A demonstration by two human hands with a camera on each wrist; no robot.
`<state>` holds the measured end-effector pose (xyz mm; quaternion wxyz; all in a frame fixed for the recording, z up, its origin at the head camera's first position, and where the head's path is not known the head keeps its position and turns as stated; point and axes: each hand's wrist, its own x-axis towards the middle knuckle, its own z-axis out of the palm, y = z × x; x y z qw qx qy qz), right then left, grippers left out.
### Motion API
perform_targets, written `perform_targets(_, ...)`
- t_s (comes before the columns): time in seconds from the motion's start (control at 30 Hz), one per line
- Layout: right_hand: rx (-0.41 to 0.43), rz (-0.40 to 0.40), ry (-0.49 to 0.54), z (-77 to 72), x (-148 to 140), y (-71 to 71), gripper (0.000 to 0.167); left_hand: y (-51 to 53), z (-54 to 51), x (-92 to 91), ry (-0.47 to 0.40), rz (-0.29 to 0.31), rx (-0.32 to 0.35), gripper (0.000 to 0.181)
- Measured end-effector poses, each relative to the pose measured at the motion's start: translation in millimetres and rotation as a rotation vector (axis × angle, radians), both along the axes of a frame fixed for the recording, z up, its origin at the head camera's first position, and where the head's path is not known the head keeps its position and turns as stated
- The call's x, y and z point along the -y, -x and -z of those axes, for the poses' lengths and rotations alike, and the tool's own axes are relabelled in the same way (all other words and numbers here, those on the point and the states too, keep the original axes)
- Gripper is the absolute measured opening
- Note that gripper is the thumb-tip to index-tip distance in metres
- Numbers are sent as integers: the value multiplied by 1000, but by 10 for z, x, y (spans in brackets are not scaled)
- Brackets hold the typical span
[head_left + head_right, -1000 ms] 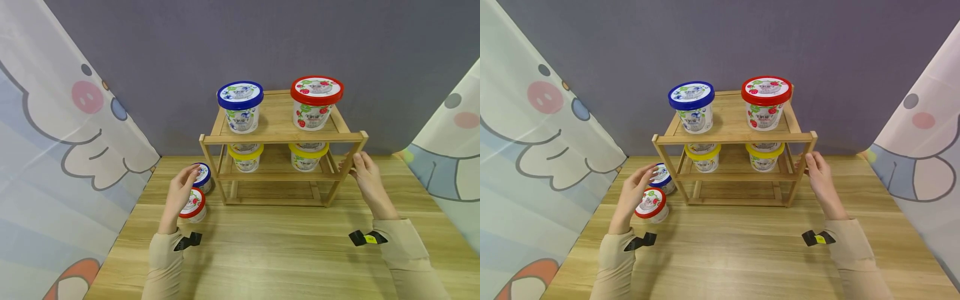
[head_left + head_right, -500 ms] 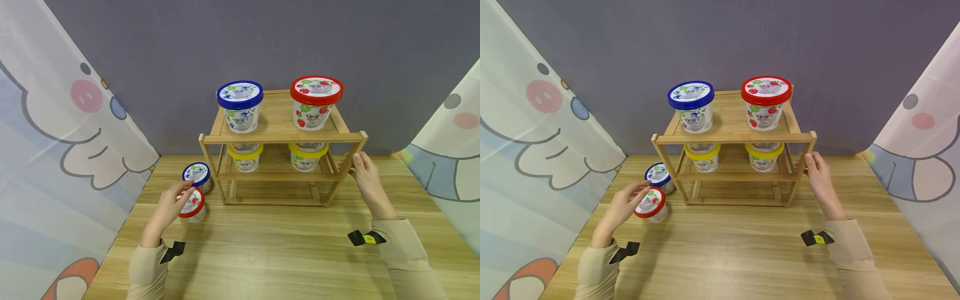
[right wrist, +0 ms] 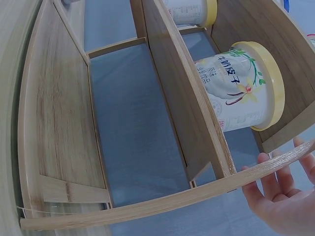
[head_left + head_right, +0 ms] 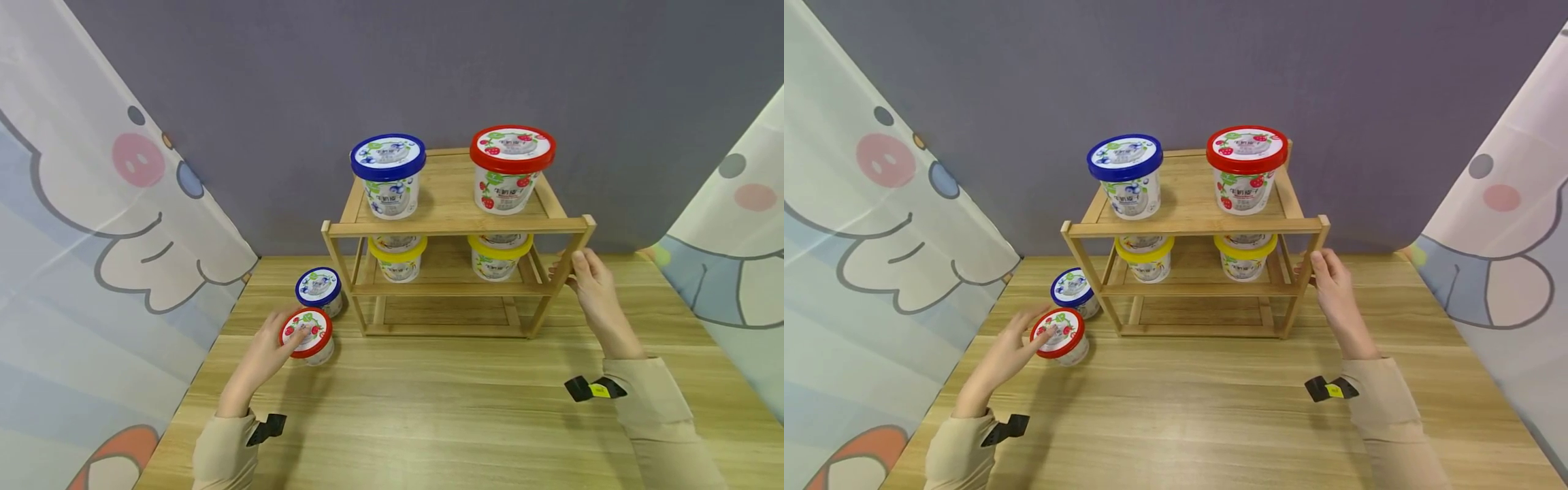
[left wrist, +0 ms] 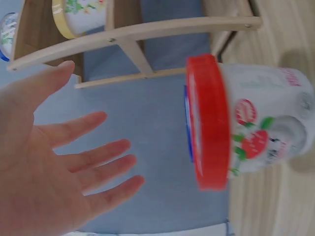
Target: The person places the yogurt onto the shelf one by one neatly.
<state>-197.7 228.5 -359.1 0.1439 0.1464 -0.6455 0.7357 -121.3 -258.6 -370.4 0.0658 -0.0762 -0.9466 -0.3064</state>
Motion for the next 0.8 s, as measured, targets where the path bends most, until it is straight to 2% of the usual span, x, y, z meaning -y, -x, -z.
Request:
perform_targets(0.57,-8,-1,-4,8,7,4,20,30,274,165,-39,50,122,74)
perform_targets(0.8,-9,4,7,3,9,-7,19,47,338,175,-31,42,147,79)
